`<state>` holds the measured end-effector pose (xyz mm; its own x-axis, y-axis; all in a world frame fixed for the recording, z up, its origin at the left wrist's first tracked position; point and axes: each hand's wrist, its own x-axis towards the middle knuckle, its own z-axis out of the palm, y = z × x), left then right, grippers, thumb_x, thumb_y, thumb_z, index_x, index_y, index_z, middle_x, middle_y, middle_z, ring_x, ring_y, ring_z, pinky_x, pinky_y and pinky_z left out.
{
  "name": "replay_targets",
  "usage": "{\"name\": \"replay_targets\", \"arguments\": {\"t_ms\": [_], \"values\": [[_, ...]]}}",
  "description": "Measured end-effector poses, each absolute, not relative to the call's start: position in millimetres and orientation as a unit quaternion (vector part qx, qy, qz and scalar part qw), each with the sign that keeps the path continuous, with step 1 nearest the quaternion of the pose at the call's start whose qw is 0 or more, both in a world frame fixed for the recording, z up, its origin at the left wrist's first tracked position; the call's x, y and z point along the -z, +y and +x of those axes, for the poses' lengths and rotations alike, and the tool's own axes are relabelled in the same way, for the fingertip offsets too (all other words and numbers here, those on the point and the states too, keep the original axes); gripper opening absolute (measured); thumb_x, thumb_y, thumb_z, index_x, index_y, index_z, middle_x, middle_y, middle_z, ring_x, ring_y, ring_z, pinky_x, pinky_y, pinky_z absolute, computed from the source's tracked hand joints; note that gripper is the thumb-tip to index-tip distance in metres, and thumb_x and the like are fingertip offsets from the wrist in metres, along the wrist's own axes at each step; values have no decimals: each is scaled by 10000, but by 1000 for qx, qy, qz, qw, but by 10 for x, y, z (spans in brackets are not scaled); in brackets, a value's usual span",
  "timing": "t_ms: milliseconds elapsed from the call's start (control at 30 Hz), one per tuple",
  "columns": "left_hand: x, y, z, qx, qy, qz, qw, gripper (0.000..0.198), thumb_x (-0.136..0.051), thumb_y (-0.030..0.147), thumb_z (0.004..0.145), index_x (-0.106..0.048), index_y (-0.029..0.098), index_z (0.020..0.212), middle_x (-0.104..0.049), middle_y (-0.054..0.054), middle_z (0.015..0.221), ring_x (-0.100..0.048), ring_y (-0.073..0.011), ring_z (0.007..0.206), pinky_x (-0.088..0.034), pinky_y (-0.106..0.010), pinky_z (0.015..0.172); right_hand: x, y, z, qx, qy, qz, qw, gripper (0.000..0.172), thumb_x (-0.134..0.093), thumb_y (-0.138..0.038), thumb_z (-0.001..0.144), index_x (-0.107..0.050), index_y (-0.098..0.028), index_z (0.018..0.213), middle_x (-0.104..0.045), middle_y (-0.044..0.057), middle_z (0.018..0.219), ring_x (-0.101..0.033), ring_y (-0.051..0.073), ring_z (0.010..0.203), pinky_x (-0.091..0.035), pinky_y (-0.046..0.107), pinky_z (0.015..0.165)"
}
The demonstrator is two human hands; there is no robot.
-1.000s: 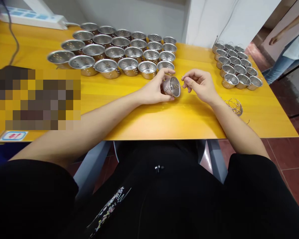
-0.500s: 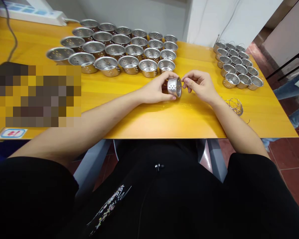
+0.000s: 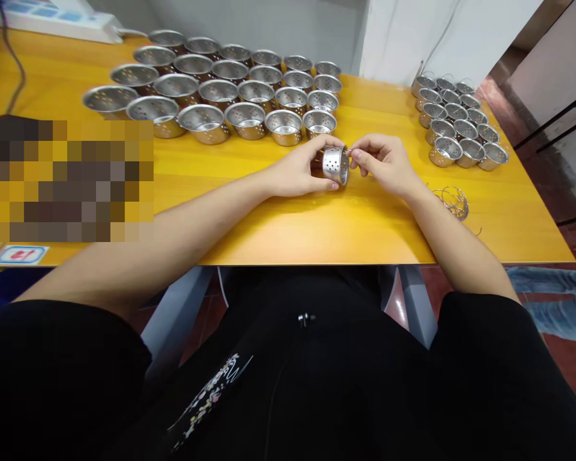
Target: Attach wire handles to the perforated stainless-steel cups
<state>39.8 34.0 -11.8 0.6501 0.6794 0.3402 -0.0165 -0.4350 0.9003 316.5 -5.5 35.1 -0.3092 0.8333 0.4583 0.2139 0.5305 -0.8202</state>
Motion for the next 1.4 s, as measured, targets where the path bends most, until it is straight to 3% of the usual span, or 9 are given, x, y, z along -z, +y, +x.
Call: {"name": "replay_targets", "arguments": {"t_ms": [367,567,700,900,1033,1133,1267,1400], "values": [[120,346,406,-357,214,764,493,997,-1114,433,685,-682,284,1571,-781,-153,1558,-839,-417,1360,-712,-646,1244,-318,-21,3180,-341,-740,-355,458,714,-1052,-1012,901,-930,-311,963,-845,25,819,-636,167,612,-601,355,571],[208,440,394,-367,207,757,499,1120,-1138,451,707,-624,367,1698,-767,-126,1520,-865,-427,1357,-694,-707,1272,-322,-60,3159,-360,-741,-354,442,720,-1048,-1001,917,-912,-297,981,-833,21,825,-624,168,579,-583,369,548],[165,460,380,-359,186,759,510,1035,-1142,572,755,-657,324,1636,-808,-138,1478,-875,-433,1364,-710,-697,1252,-349,-85,3140,-381,-734,-352,438,762,-1059,-1030,871,-889,-292,953,-836,20,806,-636,164,525,-547,363,492],[49,464,328,-391,180,755,494,1051,-1098,780,824,-689,309,1670,-782,-166,1666,-740,-436,1639,-684,-602,1330,-388,-126,3141,-427,-729,-338,414,760,-1069,-998,894,-888,-272,1025,-865,35,857,-666,160,544,-612,354,513],[87,510,299,-387,200,747,503,1071,-1050,770,869,-629,389,1777,-819,-117,1582,-800,-398,1524,-700,-604,1281,-399,-158,3136,-456,-732,-323,389,735,-1096,-952,903,-911,-275,1122,-882,39,911,-683,162,556,-646,361,552],[126,533,297,-378,202,745,511,1045,-1014,864,870,-658,413,1743,-829,-88,1459,-826,-417,1459,-712,-641,1247,-403,-173,3124,-477,-728,-321,373,751,-1109,-955,882,-909,-293,1176,-892,42,955,-700,175,568,-671,384,580],[136,516,300,-384,195,739,517,1102,-953,1022,883,-665,389,1738,-815,-99,1516,-781,-431,1510,-704,-648,1274,-401,-182,3113,-495,-717,-333,361,789,-1121,-970,847,-898,-308,1214,-906,43,991,-726,184,598,-689,385,608],[137,514,292,-382,191,735,527,1191,-1003,1075,793,-697,419,1738,-787,-114,1599,-795,-454,1501,-742,-650,1222,-399,-189,3111,-500,-714,-334,359,799,-1125,-975,830,-898,-314,1218,-924,33,996,-736,182,606,-697,371,612]]}}
